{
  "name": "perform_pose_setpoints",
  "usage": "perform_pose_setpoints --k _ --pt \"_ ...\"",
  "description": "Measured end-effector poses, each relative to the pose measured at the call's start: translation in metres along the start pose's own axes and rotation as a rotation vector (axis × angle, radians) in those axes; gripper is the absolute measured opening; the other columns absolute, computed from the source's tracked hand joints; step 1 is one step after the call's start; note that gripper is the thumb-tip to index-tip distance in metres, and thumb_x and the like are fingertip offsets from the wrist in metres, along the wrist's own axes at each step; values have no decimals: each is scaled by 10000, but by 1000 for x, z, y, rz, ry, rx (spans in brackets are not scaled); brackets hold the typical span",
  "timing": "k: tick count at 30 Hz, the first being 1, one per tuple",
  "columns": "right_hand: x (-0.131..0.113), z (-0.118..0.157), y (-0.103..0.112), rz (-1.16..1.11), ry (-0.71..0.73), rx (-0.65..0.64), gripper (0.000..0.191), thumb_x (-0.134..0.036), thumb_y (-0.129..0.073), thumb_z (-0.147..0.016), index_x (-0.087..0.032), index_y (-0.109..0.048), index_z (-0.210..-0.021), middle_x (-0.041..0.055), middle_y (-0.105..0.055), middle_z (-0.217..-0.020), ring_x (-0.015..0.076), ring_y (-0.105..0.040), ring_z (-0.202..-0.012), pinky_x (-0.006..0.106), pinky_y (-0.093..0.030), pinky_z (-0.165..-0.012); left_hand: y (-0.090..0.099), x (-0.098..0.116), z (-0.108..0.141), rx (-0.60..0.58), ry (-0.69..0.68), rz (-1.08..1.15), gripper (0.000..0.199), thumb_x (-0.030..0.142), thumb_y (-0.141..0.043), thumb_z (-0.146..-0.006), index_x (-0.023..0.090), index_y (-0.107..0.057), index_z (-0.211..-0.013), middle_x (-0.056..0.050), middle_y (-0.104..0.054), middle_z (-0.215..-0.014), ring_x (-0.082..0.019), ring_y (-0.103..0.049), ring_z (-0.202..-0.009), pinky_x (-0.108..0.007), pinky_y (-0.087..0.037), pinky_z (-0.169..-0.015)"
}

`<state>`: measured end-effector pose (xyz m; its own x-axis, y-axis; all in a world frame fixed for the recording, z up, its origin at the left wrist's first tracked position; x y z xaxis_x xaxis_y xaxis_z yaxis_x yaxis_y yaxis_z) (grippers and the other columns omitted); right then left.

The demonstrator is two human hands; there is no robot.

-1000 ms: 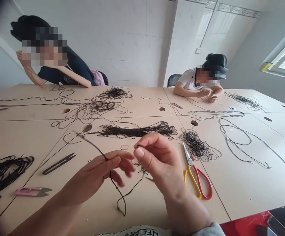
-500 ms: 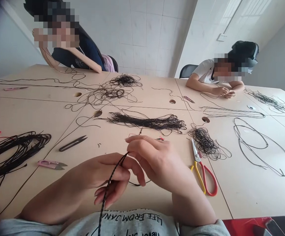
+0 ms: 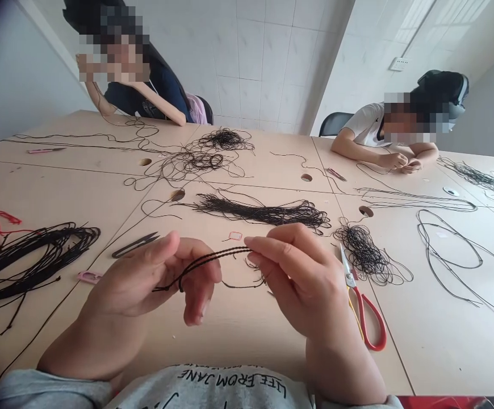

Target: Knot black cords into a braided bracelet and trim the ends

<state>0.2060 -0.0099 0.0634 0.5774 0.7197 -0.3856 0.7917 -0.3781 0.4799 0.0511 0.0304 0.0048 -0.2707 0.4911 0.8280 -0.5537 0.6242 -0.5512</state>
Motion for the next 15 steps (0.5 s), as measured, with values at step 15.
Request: perform_pose_setpoints --k 15 --pt "-1 1 0 -42 -5 29 287 28 -702 -850 -201 -701 -1024 -1 -644 -914 96 -639 -795 229 -546 -651 3 13 6 -66 -142 -254 467 531 -553 -1007 146 -813 -1050 -96 -790 -715 -171 -731 -641 -236 -557 -660"
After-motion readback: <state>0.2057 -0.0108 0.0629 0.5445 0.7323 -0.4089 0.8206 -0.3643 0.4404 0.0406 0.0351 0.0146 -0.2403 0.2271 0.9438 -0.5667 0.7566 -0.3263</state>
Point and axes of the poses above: each hand's wrist, its own z-axis away from the middle knuckle, its own y-axis out of the back of the hand, x = y × z, the point moved 7 cm from there along -z, towards the middle knuckle
